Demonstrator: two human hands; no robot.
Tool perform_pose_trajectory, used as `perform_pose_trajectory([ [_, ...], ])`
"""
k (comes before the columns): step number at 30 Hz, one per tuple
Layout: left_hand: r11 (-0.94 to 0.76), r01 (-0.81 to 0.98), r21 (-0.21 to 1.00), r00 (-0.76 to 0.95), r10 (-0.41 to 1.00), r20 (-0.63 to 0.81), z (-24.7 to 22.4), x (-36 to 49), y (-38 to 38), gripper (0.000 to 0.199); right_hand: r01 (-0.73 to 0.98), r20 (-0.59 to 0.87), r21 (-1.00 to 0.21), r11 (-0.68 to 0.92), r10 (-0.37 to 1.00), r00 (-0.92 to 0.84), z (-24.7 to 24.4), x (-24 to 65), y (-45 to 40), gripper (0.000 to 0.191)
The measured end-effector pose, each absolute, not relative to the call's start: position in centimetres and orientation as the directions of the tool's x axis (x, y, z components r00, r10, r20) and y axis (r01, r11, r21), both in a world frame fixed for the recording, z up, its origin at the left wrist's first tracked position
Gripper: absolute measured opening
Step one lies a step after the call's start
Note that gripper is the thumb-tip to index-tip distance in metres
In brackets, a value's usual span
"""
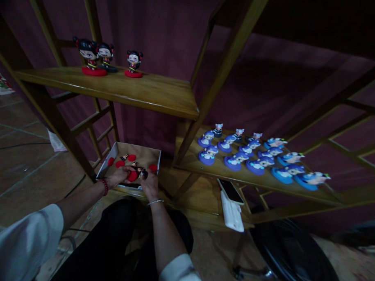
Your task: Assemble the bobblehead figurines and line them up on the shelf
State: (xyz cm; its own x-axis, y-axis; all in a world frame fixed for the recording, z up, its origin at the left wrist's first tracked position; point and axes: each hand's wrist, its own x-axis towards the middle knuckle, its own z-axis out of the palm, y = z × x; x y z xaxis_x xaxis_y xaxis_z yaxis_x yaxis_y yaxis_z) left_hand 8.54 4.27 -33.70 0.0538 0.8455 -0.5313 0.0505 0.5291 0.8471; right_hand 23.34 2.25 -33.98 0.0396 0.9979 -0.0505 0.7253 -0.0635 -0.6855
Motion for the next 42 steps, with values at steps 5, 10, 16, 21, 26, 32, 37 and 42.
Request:
perform_pose_trajectory([
  [5, 0.503, 0.076, 0.861, 0.048, 0.860, -0.507, -33.9, 8.7, 4.4, 0.024, 0.712, -0.038, -0.700, -0.054, 0.999, 0.038, -33.9, 23.4, 2.2, 0.027],
  [10, 0.494, 0.025, 0.869, 0.047, 0.868, -0.494, -33.6, 9.1, 4.2, 0.018, 0.697, -0.028, -0.715, -0.052, 0.999, 0.046, -34.0, 23.3, 2.3, 0.025],
  [16, 0.440, -0.098, 0.893, 0.139, 0.894, -0.426, -32.9, 9.2, 3.6, 0.029, 0.655, -0.004, -0.755, -0.021, 1.000, 0.028, -34.0, 23.1, 2.3, 0.025],
  [21, 0.431, -0.083, 0.899, 0.199, 0.891, -0.409, -33.7, 9.0, 3.7, 0.037, 0.653, -0.024, -0.756, -0.048, 0.999, 0.046, -34.0, 23.0, 2.4, 0.028],
  [26, 0.465, -0.145, 0.874, 0.184, 0.880, -0.437, -33.4, 8.9, 3.7, 0.027, 0.646, 0.001, -0.763, -0.022, 0.999, 0.035, -34.1, 23.0, 2.3, 0.027],
  [32, 0.529, -0.204, 0.824, 0.159, 0.848, -0.505, -32.4, 8.8, 3.6, 0.020, 0.648, -0.027, -0.760, -0.044, 0.999, 0.037, -33.8, 23.1, 2.3, 0.025],
  [37, 0.586, -0.137, 0.798, 0.175, 0.808, -0.563, -32.8, 8.6, 3.9, 0.020, 0.657, -0.047, -0.752, -0.060, 0.998, 0.037, -33.8, 23.2, 2.3, 0.022],
  [42, 0.591, -0.241, 0.770, 0.266, 0.803, -0.533, -32.9, 8.7, 3.9, 0.020, 0.653, -0.060, -0.753, -0.083, 0.997, 0.058, -34.1, 23.2, 2.5, 0.026],
])
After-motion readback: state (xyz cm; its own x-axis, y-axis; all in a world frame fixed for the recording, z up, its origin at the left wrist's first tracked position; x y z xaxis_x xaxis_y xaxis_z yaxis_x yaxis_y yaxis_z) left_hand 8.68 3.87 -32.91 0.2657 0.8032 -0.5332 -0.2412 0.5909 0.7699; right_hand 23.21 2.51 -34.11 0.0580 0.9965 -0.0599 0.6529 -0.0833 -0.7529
